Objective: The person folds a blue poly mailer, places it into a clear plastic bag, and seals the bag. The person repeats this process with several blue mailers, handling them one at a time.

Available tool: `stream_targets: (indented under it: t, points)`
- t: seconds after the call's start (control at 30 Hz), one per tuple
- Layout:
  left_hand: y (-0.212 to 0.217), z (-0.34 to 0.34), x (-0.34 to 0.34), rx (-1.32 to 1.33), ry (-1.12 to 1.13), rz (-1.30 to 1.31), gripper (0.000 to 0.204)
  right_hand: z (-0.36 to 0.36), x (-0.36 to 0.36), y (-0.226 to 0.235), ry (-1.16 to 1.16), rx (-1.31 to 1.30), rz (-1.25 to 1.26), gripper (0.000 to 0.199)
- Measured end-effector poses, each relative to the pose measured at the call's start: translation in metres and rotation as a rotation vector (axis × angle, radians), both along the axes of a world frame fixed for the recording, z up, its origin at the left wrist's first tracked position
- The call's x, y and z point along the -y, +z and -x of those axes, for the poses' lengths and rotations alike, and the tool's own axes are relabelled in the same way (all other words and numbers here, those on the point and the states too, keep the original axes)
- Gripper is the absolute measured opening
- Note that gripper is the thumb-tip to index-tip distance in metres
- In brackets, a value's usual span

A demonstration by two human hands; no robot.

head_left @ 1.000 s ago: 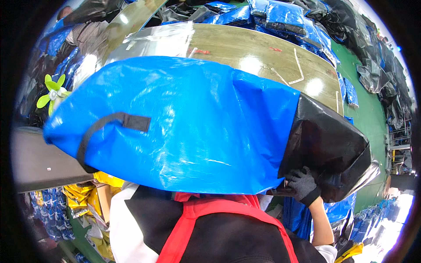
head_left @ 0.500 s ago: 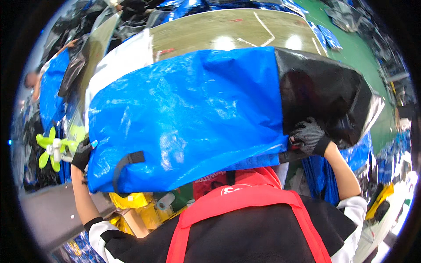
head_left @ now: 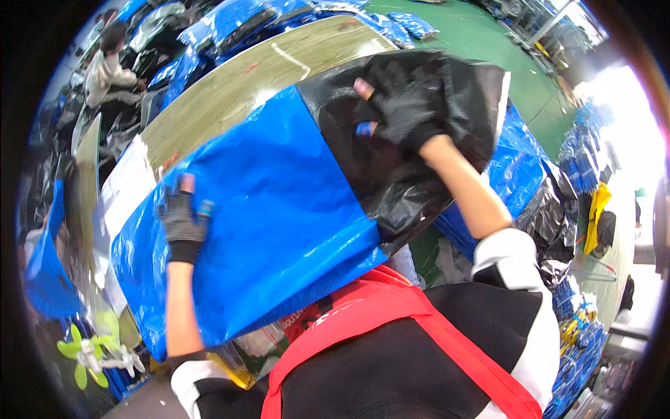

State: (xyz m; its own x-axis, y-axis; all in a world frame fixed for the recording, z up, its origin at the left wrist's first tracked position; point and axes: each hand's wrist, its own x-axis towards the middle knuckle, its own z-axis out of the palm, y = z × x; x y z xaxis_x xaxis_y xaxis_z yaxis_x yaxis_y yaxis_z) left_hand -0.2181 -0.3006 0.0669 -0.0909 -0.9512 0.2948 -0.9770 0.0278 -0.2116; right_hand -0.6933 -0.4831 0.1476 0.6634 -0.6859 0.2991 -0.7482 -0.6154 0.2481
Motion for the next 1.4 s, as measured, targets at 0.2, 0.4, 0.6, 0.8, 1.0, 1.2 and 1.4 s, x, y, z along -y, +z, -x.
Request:
stream_targets:
  t: [0.2,0.4,0.6,0.8,1.0,1.2,1.4]
  points:
    - [-0.052,0.043,0.009,-0.123,0.139,-0.277,0.068,0.019,0.010,-0.028,-0.056,0.209,-0.655,0.058]
    - [0.034,0.124,0.096,-0.303,-0.293,-0.028,0.049,0.176,0.022,-0.014,-0.779,1.024,0.331,0.040]
    - [0.043,0.384,0.223,-0.564,-0.953,0.018,0.079,0.203,0.060,-0.060,-0.551,0.982,-0.230,0.028]
    - [-0.047,0.448,0.243,-0.209,-0.768,-0.262,0.081,0.174,0.047,-0.011,-0.539,1.210,-0.065,0.066]
    - [-0.048,0.442,0.238,-0.565,-0.842,-0.038,0.087,0.192,0.042,-0.004,-0.498,1.443,-0.785,0.092]
    - [-0.056,0.442,0.239,-0.442,-0.824,-0.071,0.082,0.196,0.032,-0.032,-0.071,0.581,0.100,0.051]
    - [-0.054,0.443,0.238,-0.515,-0.840,-0.019,0.086,0.179,-0.015,-0.005,-0.125,0.193,-0.277,0.051]
